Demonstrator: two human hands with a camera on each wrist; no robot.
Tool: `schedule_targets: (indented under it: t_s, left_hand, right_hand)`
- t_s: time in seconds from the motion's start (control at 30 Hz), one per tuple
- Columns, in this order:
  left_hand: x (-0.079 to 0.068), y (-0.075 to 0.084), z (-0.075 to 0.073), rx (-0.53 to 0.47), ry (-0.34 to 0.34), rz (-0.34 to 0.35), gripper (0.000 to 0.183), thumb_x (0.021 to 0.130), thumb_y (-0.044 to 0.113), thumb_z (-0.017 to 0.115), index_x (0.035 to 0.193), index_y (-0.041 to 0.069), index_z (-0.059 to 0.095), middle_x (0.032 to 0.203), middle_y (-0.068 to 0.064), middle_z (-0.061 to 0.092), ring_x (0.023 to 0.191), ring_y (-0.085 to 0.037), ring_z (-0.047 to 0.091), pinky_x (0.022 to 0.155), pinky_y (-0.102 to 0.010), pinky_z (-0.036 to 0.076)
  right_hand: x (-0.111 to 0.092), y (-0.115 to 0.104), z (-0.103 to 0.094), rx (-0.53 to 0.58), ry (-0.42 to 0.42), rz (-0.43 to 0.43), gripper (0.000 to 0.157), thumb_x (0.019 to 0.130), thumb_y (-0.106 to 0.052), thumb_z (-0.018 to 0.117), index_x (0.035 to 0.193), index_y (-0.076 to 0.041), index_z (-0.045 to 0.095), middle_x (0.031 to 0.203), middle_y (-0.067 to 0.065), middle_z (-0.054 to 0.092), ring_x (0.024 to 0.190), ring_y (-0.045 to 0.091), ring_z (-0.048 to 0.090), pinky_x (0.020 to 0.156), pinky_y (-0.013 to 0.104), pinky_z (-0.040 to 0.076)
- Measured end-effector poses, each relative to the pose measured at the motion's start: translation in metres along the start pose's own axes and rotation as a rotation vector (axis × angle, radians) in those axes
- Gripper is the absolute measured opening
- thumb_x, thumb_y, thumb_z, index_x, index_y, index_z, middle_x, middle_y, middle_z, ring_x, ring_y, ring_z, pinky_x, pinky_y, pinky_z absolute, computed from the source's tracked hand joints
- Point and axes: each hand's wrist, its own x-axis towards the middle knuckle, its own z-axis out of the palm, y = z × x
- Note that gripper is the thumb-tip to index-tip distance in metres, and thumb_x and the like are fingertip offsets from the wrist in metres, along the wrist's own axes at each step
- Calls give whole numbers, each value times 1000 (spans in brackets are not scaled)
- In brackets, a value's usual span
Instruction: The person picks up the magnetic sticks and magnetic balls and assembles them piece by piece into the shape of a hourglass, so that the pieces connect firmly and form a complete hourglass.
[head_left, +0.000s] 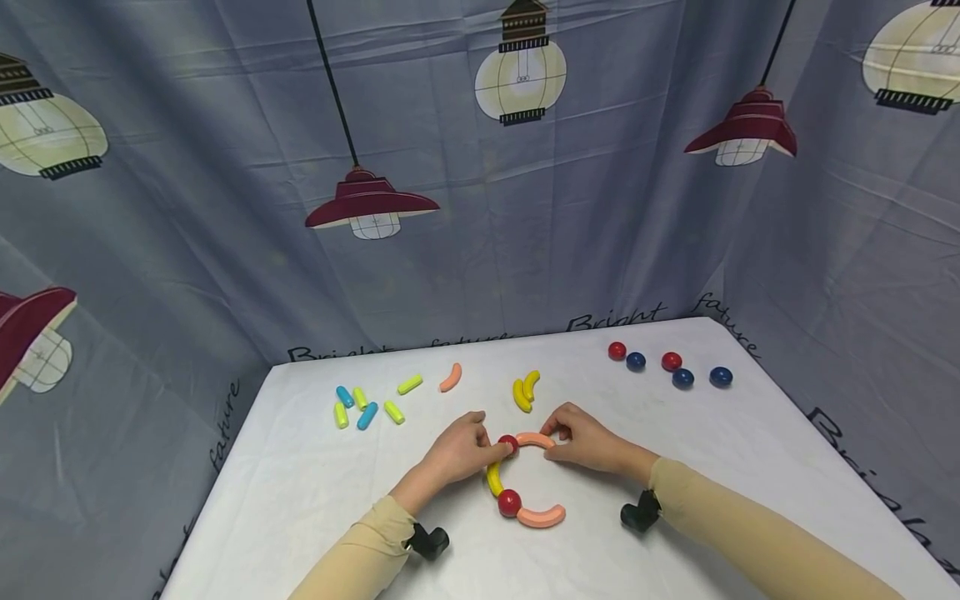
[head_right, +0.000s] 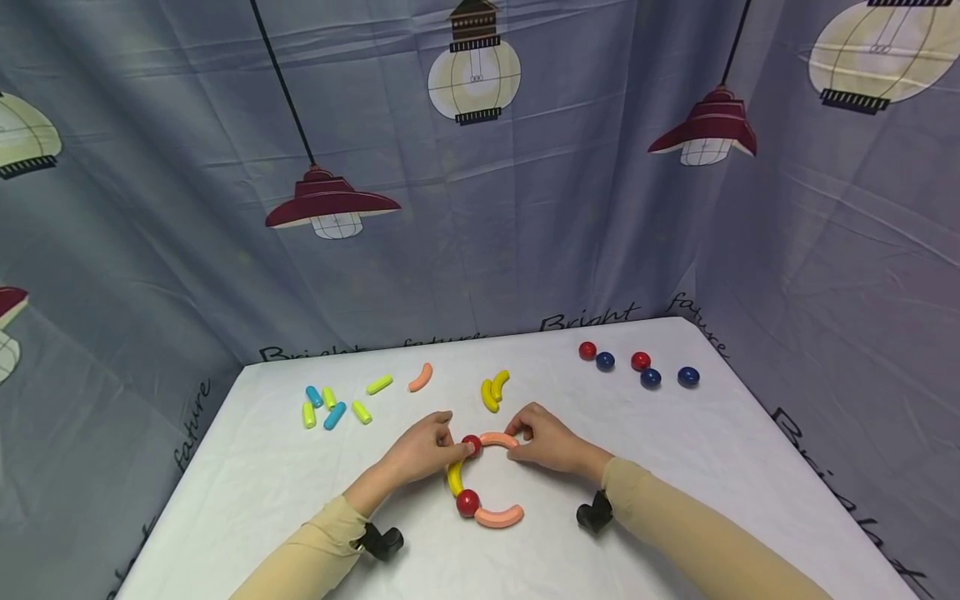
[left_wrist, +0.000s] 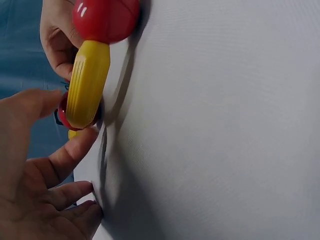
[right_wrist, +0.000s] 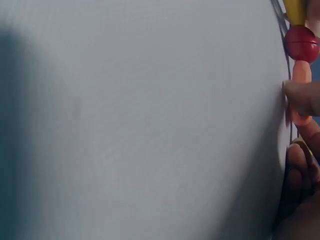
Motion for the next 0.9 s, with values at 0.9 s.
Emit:
schedule_targets:
  t_s: [0.9]
  left_hand:
    - [2,9,0,22,-13,2,26,89,34,78,74,16,67,146,-24,51,136,-39,50,105,-51,46]
  right_hand:
    - [17,-32,4,112,-155,-128,25,91,-13,78,116,-14,73,91,-2,63,85,19,55,72,28,47]
